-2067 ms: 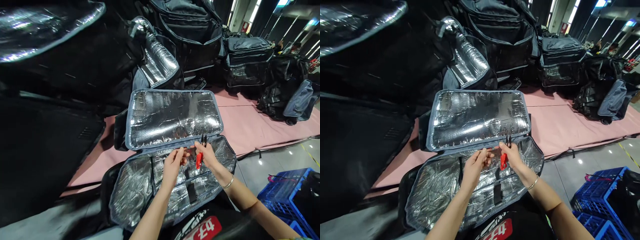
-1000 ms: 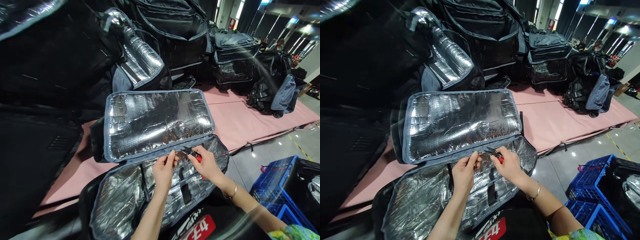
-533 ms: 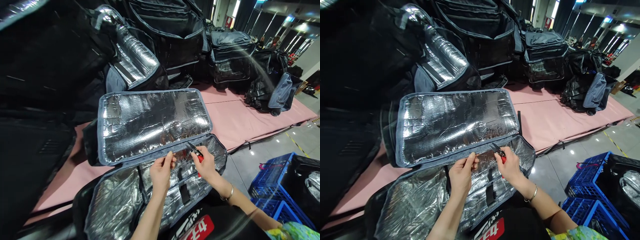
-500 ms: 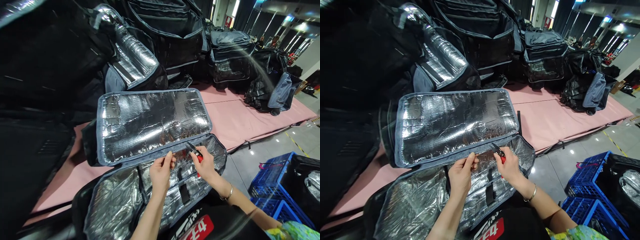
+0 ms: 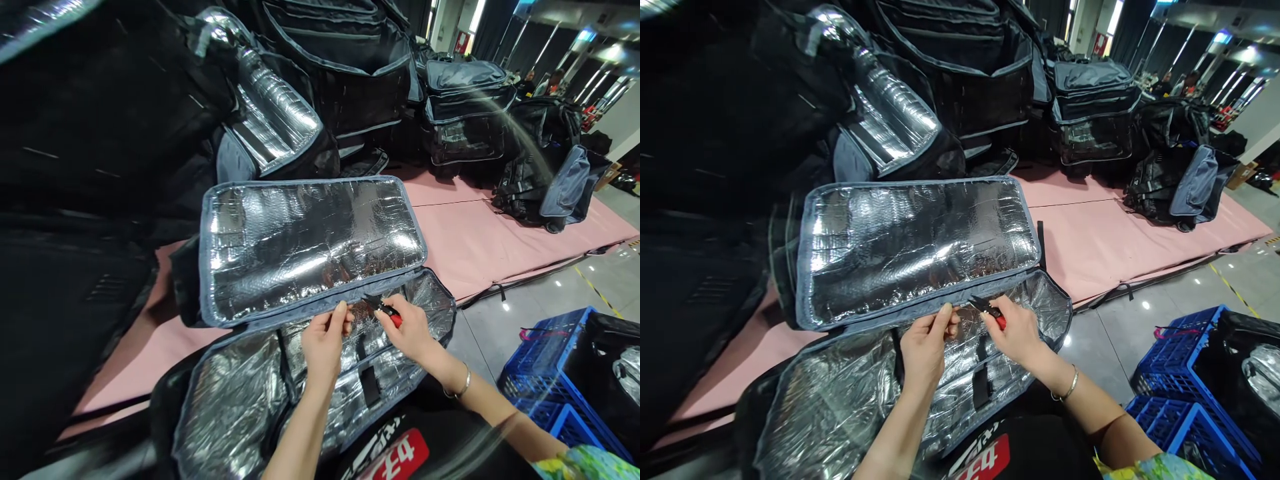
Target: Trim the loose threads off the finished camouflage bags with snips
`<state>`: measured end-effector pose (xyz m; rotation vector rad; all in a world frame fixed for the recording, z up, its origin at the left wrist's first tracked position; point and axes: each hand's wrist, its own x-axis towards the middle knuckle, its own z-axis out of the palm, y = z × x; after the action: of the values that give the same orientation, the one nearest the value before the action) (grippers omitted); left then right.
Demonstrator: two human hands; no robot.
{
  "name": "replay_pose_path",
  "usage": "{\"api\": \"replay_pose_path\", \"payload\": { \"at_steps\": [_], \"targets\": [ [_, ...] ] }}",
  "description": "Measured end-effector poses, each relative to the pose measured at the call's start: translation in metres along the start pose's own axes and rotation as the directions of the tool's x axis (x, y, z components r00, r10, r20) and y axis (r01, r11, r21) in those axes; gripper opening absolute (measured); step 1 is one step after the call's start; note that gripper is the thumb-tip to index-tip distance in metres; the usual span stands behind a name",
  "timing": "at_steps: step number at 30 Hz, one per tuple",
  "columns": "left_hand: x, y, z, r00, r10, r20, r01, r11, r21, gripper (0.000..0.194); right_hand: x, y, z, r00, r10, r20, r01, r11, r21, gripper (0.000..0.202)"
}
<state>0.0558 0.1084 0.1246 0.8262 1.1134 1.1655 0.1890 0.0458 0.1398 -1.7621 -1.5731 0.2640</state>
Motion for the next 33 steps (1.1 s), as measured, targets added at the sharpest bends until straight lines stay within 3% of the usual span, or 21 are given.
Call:
{"api": "replay_pose_path", "payload": {
  "at_steps": [4,9,14,29,33],
  "targets": [
    [0.001,-0.002,-0.002,1.0,0.013,0.006,-0.013,1.0,0.014,0.036,0.009,-0.007,-0.003,0.992,-0.051,0.115,0.055,0.998,-0.027,0.024],
    [0.001,-0.003,-0.003,1.0,0.022,0.019,-0.023,0.999,0.028,0.035,0.014,-0.007,-0.001,0.985,-0.104,0.139,0.112,0.992,-0.05,0.025],
    [0.001,-0.002,-0.003,0.999,0.021,0.027,-0.022,0.999,0.03,0.036,0.013,-0.002,0.002,0.982,-0.143,0.124,0.148,0.988,-0.032,0.026],
    [0.0,0.003,-0.002,0.999,0.002,0.044,-0.003,1.0,0.025,0.038,0.01,-0.004,-0.001,0.993,-0.085,0.087,0.084,0.996,0.014,0.026],
    [0.0,0.004,-0.002,0.998,-0.002,0.061,0.0,0.999,0.037,0.039,0.013,-0.002,-0.007,0.996,-0.06,0.062,0.053,0.993,0.109,0.025]
  ]
}}
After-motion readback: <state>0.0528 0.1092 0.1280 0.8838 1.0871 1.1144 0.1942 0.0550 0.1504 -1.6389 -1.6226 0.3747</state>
